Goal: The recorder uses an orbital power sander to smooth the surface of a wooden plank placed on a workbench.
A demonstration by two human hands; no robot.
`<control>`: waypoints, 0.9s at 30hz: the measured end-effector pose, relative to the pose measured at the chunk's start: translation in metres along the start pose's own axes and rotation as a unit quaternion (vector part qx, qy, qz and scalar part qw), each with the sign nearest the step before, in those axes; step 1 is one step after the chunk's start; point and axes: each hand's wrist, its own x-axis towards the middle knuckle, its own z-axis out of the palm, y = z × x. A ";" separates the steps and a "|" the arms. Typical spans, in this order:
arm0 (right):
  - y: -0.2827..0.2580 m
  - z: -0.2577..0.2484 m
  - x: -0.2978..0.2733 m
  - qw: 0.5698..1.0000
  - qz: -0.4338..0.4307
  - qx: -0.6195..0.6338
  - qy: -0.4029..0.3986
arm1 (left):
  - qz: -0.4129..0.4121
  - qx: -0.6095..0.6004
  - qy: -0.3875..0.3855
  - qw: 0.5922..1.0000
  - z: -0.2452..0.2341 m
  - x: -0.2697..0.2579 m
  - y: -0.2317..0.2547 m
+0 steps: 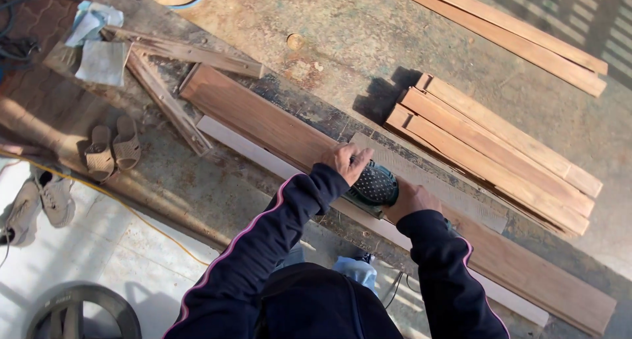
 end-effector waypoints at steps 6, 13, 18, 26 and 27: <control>-0.053 0.003 0.012 0.999 -0.010 0.050 0.009 | 0.143 0.002 0.047 0.989 -0.054 0.017 -0.030; -0.113 0.016 0.033 0.990 -0.044 0.103 0.083 | 0.075 0.035 0.018 0.996 -0.129 0.029 -0.050; -0.140 0.017 0.040 0.985 -0.077 0.133 0.072 | 0.026 0.045 0.024 0.998 -0.149 0.034 -0.086; -0.117 0.032 0.035 0.980 -0.084 0.163 0.076 | 0.019 0.056 0.020 0.998 -0.129 0.025 -0.066; -0.110 0.029 0.032 0.982 -0.078 0.160 0.065 | 0.020 0.050 0.017 0.998 -0.123 0.023 -0.062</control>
